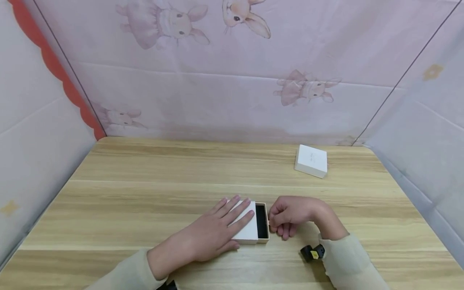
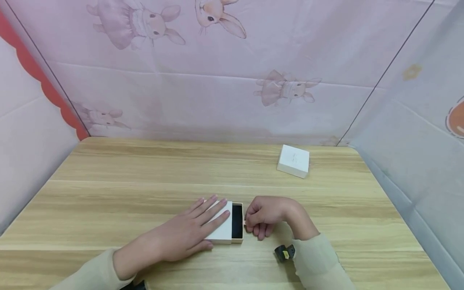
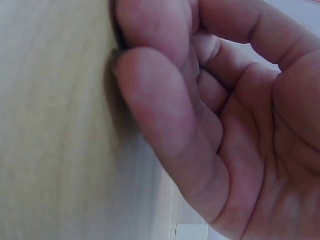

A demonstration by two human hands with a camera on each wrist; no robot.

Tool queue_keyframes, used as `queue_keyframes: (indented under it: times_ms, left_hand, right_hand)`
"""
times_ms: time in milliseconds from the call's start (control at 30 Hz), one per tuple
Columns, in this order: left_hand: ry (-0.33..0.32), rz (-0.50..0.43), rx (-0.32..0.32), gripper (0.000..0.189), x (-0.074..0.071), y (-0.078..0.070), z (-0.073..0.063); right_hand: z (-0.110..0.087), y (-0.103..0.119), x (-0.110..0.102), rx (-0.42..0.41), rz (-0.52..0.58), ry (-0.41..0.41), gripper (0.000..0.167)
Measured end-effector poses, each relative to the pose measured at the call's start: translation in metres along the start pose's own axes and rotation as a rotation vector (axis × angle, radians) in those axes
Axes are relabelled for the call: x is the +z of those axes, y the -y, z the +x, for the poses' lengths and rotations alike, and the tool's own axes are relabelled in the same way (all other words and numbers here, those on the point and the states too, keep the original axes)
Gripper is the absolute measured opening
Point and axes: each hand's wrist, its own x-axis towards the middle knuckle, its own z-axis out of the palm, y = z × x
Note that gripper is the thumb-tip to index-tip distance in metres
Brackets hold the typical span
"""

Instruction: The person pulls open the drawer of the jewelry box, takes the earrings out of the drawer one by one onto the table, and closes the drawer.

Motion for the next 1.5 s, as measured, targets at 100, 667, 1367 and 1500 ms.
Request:
queue_keyframes:
  times_ms: [100, 667, 1367, 1500]
  left_hand:
    - [0.001, -0.003, -0.002, 0.074, 0.0002, 0.0003, -0.0004]
    - [-0.007, 0.007, 0.005, 0.074, 0.0014, -0.0005, -0.0023]
    - [-0.008, 0.011, 0.008, 0.074, 0.0019, 0.0006, 0.0006]
    - [-0.007, 0.016, 0.009, 0.074, 0.0013, 0.0004, 0.0009]
  right_hand:
    - [-0.0002, 0.0007, -0.0004, -0.002, -0.001, 0.002, 0.022]
    - [-0.0007, -0.0017, 0.0007, 0.006, 0.005, 0.004, 0.022]
    - [-0.0033, -0.0056, -0.0047, 0.017, 0.010, 0.016, 0.022]
    - [-0.0035, -0.0070, -0.0054, 0.019, 0.013, 0.020, 0.022]
